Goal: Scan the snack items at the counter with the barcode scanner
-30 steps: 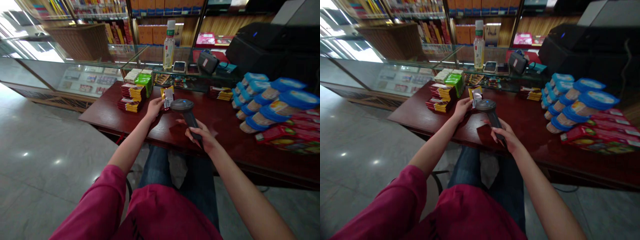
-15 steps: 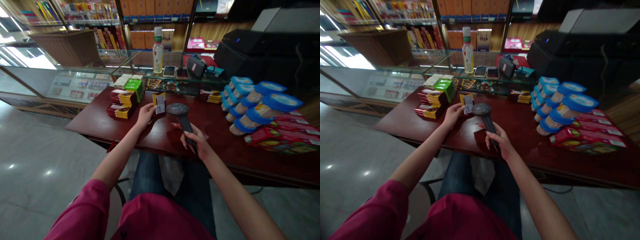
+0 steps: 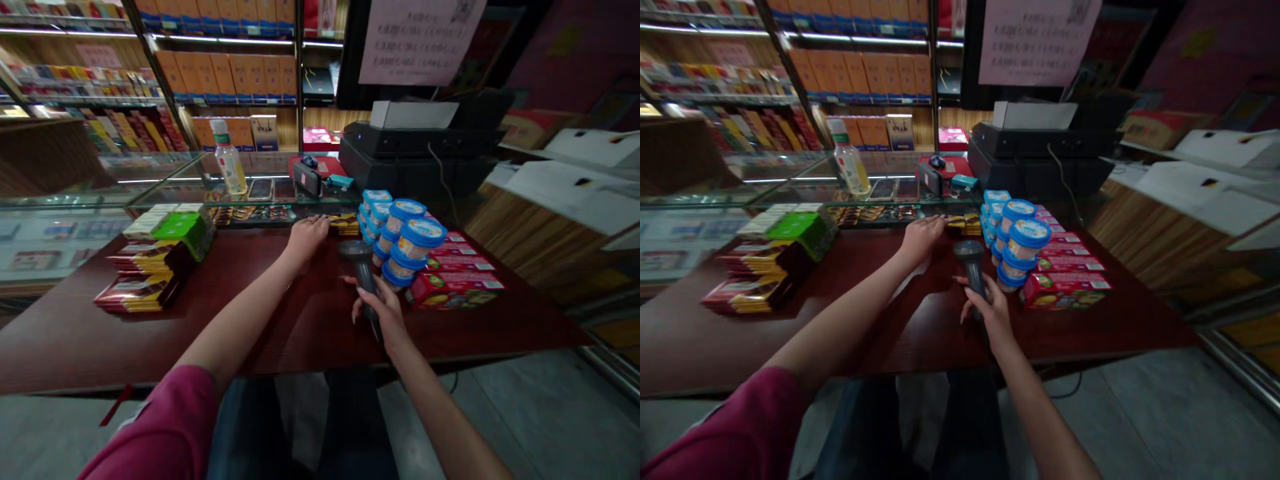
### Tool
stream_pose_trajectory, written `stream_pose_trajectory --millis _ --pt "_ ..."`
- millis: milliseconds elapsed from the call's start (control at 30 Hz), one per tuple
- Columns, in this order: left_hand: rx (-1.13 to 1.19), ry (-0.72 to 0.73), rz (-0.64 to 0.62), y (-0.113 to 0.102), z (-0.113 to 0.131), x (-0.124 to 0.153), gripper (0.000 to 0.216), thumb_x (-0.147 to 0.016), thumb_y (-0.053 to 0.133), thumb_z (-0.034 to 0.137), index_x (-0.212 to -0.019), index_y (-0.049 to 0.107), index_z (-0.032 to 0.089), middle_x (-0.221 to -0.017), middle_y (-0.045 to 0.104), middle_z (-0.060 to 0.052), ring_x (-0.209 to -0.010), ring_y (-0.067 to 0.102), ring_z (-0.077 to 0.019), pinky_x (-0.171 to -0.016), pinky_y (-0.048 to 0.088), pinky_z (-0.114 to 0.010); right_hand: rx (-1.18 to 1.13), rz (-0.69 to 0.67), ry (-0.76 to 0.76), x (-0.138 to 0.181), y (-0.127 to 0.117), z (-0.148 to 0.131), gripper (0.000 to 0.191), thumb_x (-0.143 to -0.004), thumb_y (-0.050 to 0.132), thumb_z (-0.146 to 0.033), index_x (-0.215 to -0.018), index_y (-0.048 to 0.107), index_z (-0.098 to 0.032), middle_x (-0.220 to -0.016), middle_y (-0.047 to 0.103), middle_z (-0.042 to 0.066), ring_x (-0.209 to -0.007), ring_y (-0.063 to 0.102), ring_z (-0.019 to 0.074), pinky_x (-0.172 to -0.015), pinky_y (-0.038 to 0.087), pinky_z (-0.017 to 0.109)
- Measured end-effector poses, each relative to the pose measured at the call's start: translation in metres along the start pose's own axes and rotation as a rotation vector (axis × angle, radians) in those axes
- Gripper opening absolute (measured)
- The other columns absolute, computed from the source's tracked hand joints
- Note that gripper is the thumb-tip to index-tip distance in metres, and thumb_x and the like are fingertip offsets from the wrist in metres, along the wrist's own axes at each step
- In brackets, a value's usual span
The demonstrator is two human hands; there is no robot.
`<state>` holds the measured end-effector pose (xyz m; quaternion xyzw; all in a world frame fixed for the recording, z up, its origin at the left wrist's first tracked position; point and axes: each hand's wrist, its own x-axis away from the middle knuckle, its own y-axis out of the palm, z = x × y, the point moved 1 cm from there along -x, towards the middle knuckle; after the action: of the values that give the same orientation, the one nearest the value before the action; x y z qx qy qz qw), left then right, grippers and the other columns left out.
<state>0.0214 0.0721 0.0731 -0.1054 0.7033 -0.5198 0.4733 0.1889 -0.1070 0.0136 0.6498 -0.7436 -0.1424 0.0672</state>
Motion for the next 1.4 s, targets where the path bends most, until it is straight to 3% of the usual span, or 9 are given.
stream_pose_trajectory --millis 200,333,533,733,900,1000,1133,1233,1400 --pt "-0.059 0.025 -0.158 0.048 0.014 -0.037 0.039 -0.105 0.044 0.009 -0.133 0.071 0.011 -0.134 0.074 -0.020 -0.126 0.072 -0.0289 -0.104 0.060 -0.040 0.007 0.006 -0.001 0.001 0.004 0.005 0.050 -0.082 0.085 -0.042 -0.122 0.065 -0.021 -0.120 0.080 0.013 -0.046 0.062 0.0119 -0.046 0.053 0.030" --pt "-0.049 0.049 -0.225 0.071 0.016 -0.042 0.051 -0.105 0.039 0.009 -0.153 0.056 0.011 -0.156 0.059 -0.017 -0.145 0.058 -0.0261 -0.120 0.048 -0.038 0.013 0.008 0.022 0.005 0.006 0.003 0.057 -0.080 0.086 -0.041 -0.128 0.063 -0.022 -0.118 0.081 0.012 -0.048 0.061 0.0118 -0.050 0.054 0.031" --pt "0.022 0.046 -0.179 0.074 0.010 -0.019 0.067 -0.102 0.036 0.009 -0.168 0.032 0.016 -0.175 0.032 -0.012 -0.163 0.031 -0.0229 -0.134 0.025 -0.046 0.038 -0.013 0.041 0.007 0.005 -0.004 0.055 -0.085 0.082 -0.042 -0.132 0.060 -0.025 -0.130 0.077 0.013 -0.052 0.064 0.0133 -0.054 0.055 0.033" --pt "0.074 -0.027 -0.031 0.025 -0.011 0.053 0.073 -0.097 0.035 0.005 -0.170 0.028 0.016 -0.175 0.031 -0.010 -0.164 0.027 -0.0206 -0.135 0.024 -0.046 0.068 -0.132 0.071 0.004 0.005 -0.009 0.039 -0.087 0.079 -0.042 -0.120 0.071 -0.023 -0.140 0.073 0.014 -0.061 0.067 0.0155 -0.063 0.055 0.036" --pt "-0.050 -0.049 -0.038 -0.054 -0.050 0.153 0.077 -0.095 0.044 0.009 -0.170 0.028 0.018 -0.175 0.030 -0.007 -0.165 0.023 -0.0201 -0.137 0.018 -0.043 -0.094 -0.278 0.153 0.012 0.052 0.005 0.037 -0.089 0.072 -0.043 -0.120 0.073 -0.022 -0.141 0.072 0.015 -0.064 0.068 0.0177 -0.063 0.053 0.036" --pt "-0.155 -0.240 -0.018 -0.106 -0.080 0.222 0.079 -0.094 0.044 0.008 -0.171 0.028 0.023 -0.175 0.030 -0.004 -0.165 0.023 -0.0208 -0.138 0.017 -0.043 -0.098 -0.387 0.198 0.019 0.096 0.018 0.035 -0.088 0.075 -0.043 -0.116 0.074 -0.022 -0.138 0.074 0.015 -0.062 0.068 0.0166 -0.061 0.052 0.035" --pt "-0.323 -0.610 0.144 -0.157 -0.118 0.296 0.081 -0.093 0.043 0.007 -0.171 0.025 0.019 -0.178 0.020 -0.007 -0.167 0.014 -0.0242 -0.138 0.015 -0.049 -0.089 -0.512 0.241 0.024 0.147 0.030 0.038 -0.084 0.077 -0.042 -0.116 0.075 -0.021 -0.134 0.076 0.014 -0.060 0.068 0.0155 -0.059 0.050 0.032" --pt "-0.307 -0.708 0.122 -0.166 -0.138 0.323 0.075 -0.093 0.040 0.005 -0.167 0.035 0.015 -0.175 0.029 -0.011 -0.166 0.021 -0.0254 -0.136 0.023 -0.053 -0.089 -0.590 0.267 0.028 0.170 0.034 0.040 -0.081 0.078 -0.042 -0.115 0.075 -0.020 -0.131 0.077 0.016 -0.060 0.068 0.0164 -0.059 0.048 0.032" --pt "-0.201 -0.623 -0.009 -0.154 -0.141 0.323 0.059 -0.098 0.039 0.010 -0.155 0.053 0.007 -0.161 0.052 -0.019 -0.156 0.045 -0.0272 -0.132 0.032 -0.048 -0.057 -0.661 0.277 0.033 0.175 0.033 0.041 -0.079 0.078 -0.042 -0.112 0.077 -0.019 -0.126 0.079 0.016 -0.065 0.068 0.0183 -0.062 0.046 0.033"
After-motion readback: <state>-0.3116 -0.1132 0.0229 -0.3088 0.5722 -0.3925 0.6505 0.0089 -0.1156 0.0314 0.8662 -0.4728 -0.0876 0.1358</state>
